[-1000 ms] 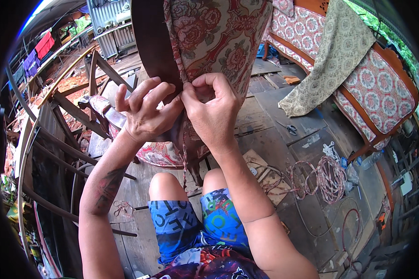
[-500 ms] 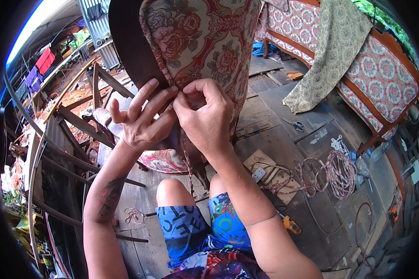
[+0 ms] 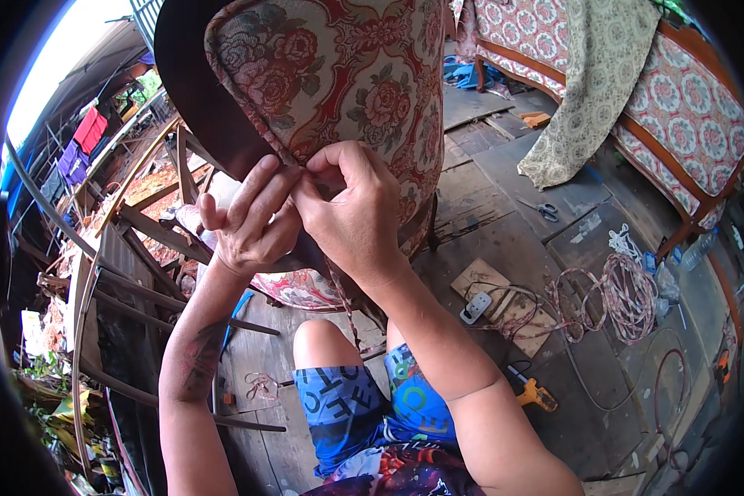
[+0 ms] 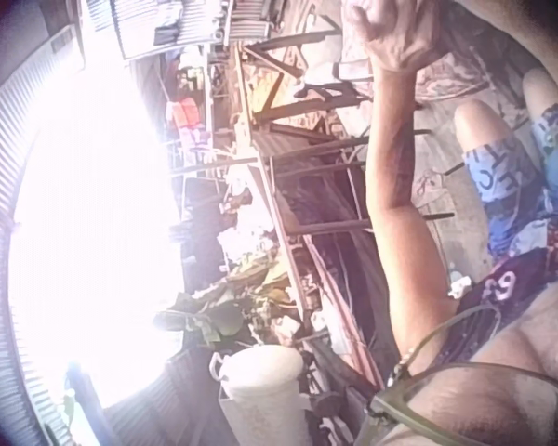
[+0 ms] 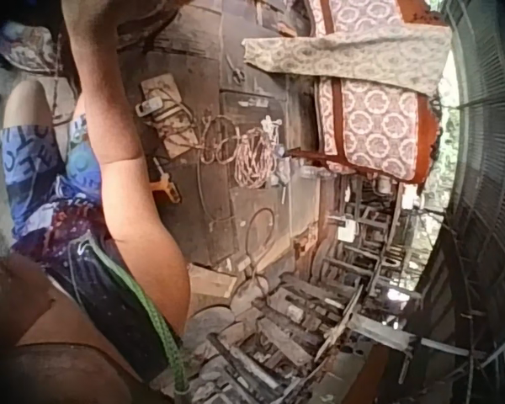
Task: Using a hot glue gun to attach decorative gimp trim to the back of an upholstered chair.
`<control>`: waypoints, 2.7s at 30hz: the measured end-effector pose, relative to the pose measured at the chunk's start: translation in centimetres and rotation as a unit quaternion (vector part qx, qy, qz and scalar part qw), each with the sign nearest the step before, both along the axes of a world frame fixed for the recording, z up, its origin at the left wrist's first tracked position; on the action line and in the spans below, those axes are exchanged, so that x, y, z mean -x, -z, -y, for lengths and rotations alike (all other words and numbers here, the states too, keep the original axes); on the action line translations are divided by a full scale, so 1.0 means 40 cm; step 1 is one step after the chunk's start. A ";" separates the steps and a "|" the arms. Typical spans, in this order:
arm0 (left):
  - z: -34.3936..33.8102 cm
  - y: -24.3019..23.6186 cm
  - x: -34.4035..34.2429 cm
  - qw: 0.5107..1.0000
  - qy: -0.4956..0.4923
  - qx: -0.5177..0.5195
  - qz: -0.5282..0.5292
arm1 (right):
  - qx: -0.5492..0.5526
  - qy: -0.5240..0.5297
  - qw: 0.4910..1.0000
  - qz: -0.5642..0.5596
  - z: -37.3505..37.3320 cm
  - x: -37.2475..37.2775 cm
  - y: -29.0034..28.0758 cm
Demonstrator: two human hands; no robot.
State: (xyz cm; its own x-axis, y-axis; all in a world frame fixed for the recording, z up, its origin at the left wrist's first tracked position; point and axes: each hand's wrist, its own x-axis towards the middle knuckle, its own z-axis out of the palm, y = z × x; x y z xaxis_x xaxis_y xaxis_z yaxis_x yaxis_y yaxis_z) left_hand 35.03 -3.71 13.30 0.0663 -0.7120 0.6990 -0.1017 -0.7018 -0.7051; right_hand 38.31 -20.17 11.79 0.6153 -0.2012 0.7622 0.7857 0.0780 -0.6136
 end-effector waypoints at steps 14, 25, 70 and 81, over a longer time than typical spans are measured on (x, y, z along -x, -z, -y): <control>0.014 -0.032 0.001 0.994 0.041 -0.016 -0.098 | -0.076 -0.095 0.992 -0.026 0.042 -0.013 0.047; 0.009 -0.023 -0.008 0.996 0.039 -0.028 -0.076 | -0.038 -0.022 0.999 0.017 0.038 -0.006 0.066; 0.000 -0.029 0.004 0.996 0.004 -0.063 -0.059 | 0.003 0.116 0.985 0.131 -0.049 0.017 0.195; -0.002 -0.022 0.002 0.996 0.013 -0.073 -0.051 | -0.062 0.064 0.996 0.018 -0.018 0.045 0.293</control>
